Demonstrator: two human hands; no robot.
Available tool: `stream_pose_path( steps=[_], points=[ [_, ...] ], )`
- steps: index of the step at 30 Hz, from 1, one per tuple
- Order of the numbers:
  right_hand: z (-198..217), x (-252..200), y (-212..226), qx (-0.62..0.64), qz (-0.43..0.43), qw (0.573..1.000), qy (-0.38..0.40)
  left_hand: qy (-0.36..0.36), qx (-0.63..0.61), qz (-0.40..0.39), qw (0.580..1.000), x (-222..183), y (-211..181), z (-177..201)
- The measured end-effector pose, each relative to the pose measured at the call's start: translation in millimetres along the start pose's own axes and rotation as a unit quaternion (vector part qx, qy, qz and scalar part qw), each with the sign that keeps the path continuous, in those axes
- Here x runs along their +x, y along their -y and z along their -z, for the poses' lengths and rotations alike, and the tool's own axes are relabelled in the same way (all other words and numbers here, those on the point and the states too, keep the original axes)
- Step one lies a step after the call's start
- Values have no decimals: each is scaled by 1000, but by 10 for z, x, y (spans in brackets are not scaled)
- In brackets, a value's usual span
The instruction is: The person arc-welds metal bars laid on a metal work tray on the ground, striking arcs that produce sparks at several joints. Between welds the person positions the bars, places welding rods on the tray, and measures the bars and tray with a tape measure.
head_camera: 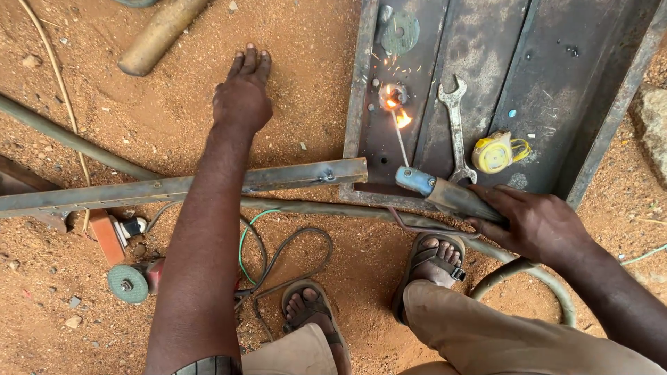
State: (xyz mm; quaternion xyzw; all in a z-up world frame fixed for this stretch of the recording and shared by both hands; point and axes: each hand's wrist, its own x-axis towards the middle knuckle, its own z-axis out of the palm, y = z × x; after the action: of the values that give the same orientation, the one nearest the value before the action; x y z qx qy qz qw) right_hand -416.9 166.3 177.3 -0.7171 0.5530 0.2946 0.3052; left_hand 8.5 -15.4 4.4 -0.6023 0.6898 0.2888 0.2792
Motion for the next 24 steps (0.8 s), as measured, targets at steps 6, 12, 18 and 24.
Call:
stream_pose_path(
  steps=[6, 12, 18, 24],
  points=[
    [7, 15, -20, 8, -25, 1000, 14, -1, 5, 3, 1000, -40, -28, 43],
    [109, 45, 33, 50, -64, 995, 61, -19, 4, 0, 1000, 10, 10, -34],
    [71, 53, -20, 70, -49, 995, 42, -14, -2, 4, 1000, -16, -7, 10],
    [35, -259, -80, 121, 27, 988, -97, -13, -20, 5, 1000, -142, -36, 135]
  ],
)
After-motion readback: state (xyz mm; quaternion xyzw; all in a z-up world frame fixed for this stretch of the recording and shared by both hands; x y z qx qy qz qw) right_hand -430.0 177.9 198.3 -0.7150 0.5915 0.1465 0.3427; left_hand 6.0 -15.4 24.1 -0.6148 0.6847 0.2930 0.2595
